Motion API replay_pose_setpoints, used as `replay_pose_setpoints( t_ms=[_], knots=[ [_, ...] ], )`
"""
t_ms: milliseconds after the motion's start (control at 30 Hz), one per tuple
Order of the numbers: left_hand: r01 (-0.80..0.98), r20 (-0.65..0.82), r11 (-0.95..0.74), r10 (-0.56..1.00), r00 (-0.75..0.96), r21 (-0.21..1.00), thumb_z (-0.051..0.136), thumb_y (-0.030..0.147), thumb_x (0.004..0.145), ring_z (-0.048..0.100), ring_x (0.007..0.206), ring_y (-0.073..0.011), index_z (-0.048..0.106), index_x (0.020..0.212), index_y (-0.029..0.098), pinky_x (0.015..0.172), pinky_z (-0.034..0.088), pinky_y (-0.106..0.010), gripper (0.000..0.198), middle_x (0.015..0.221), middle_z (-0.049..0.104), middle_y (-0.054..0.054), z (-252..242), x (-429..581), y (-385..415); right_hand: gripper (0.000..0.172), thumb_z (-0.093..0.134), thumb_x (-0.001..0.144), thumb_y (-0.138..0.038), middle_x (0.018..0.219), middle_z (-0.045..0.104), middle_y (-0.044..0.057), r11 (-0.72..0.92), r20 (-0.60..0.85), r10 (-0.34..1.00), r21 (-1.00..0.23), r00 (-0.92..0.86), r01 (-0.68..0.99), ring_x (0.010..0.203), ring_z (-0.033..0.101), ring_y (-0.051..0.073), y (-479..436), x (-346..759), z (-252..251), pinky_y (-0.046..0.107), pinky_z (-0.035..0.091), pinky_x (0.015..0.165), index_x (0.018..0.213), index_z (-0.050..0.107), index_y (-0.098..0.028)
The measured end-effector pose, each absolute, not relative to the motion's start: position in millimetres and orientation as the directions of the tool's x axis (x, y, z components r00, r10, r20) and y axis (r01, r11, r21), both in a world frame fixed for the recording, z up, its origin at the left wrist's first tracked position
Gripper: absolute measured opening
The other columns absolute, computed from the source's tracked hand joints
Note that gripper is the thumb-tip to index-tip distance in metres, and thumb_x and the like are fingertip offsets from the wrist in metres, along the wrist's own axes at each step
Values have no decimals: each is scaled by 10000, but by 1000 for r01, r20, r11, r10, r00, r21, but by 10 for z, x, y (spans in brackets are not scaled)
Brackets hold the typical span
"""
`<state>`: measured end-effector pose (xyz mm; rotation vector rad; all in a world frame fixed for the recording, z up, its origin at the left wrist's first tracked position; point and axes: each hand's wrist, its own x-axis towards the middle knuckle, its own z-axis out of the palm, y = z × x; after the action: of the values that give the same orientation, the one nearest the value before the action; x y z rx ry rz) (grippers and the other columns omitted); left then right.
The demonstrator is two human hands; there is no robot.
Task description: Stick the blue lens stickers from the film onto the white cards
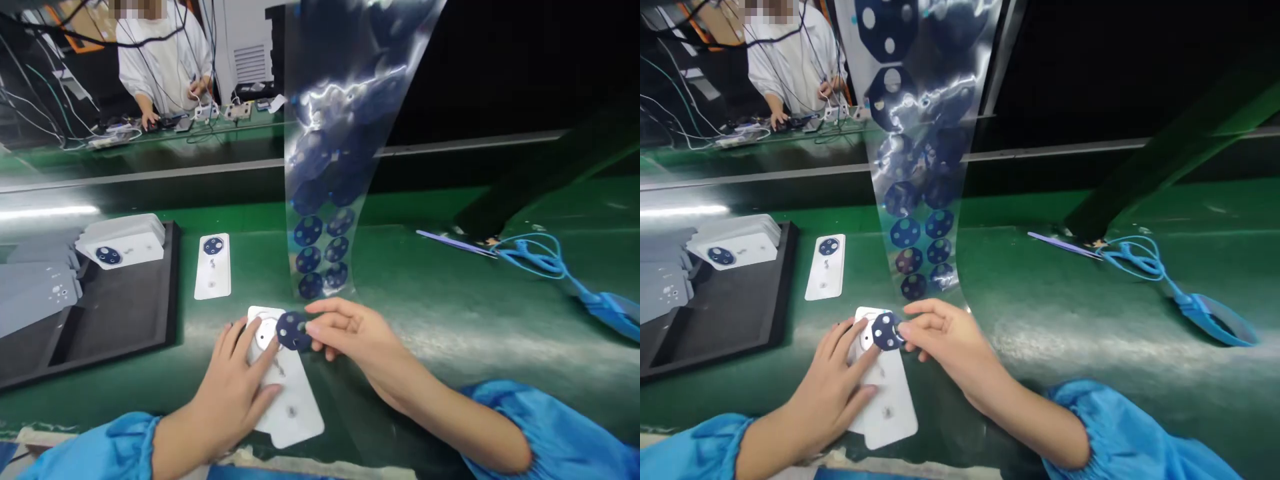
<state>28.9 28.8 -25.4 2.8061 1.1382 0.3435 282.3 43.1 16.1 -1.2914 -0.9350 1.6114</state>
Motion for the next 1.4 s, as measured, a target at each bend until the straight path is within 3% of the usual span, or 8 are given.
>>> replay_pose_setpoints(
  t_ms=[100, 233, 333, 567, 733, 933, 1200, 1400],
  knots=[
    [687, 212, -704, 710, 671, 180, 597, 386, 927, 380, 1397, -481, 603, 1374, 195, 1052, 391, -693, 486, 1510, 417, -245, -289, 410, 213, 398, 845, 735, -427, 657, 682, -7, -400, -385, 915, -902, -119, -164, 600, 628, 144, 513, 2651, 56, 226, 486, 504, 996, 678, -177],
    [656, 226, -728, 685, 692, 199, 586, 348, 926, 324, 1442, -487, 552, 1400, 148, 1057, 396, -690, 515, 1519, 382, -283, -260, 401, 233, 391, 860, 710, -443, 652, 673, -24, -421, -408, 905, -899, -121, -122, 523, 585, 120, 623, 2577, -51, 204, 427, 429, 917, 647, -188],
    [638, 240, -730, 684, 689, 245, 582, 299, 921, 275, 1481, -488, 583, 1301, 99, 1075, 397, -680, 429, 1557, 338, -313, -242, 362, 245, 380, 889, 687, -409, 652, 679, -22, -458, -447, 885, -886, -128, -75, 532, 582, 117, 667, 2591, -81, 183, 411, 415, 873, 633, -198],
    [615, 323, -744, 668, 670, 261, 604, 273, 913, 500, 1378, -418, 655, 1050, 107, 1089, 467, -600, 222, 1427, 558, -277, -246, 282, 309, 262, 838, 760, -388, 589, 641, -16, -464, -477, 858, -879, -191, 108, 528, 566, 124, 666, 2618, -88, 212, 419, 433, 734, 642, -215],
    [618, 342, -749, 661, 668, 239, 656, 288, 914, 553, 1339, -395, 673, 1109, 135, 1071, 512, -573, 249, 1442, 564, -239, -266, 257, 326, 233, 823, 771, -386, 596, 652, -10, -467, -489, 849, -871, -200, 151, 542, 603, 141, 702, 2621, -90, 232, 465, 448, 729, 655, -229],
    [613, 313, -757, 652, 691, 225, 678, 277, 903, 551, 1322, -438, 675, 1105, 103, 1020, 549, -583, 267, 1416, 566, -285, -266, 270, 315, 214, 816, 768, -367, 610, 676, 7, -481, -504, 846, -862, -175, 161, 542, 620, 142, 744, 2620, -81, 231, 500, 466, 704, 664, -231],
    [617, 312, -736, 677, 666, 280, 707, 303, 891, 518, 1366, -398, 671, 1146, 163, 1059, 534, -561, 293, 1468, 548, -209, -273, 256, 318, 192, 808, 766, -384, 617, 707, 25, -454, -499, 855, -853, -145, 259, 547, 653, 182, 725, 2617, -85, 274, 545, 487, 695, 685, -256],
    [612, 296, -769, 637, 712, 181, 717, 318, 871, 522, 1345, -444, 659, 1114, 99, 1048, 526, -583, 332, 1365, 601, -302, -263, 270, 311, 174, 815, 737, -357, 611, 708, 20, -470, -509, 853, -845, -113, 256, 541, 658, 177, 723, 2600, -74, 253, 542, 480, 683, 692, -248]
  ],
)
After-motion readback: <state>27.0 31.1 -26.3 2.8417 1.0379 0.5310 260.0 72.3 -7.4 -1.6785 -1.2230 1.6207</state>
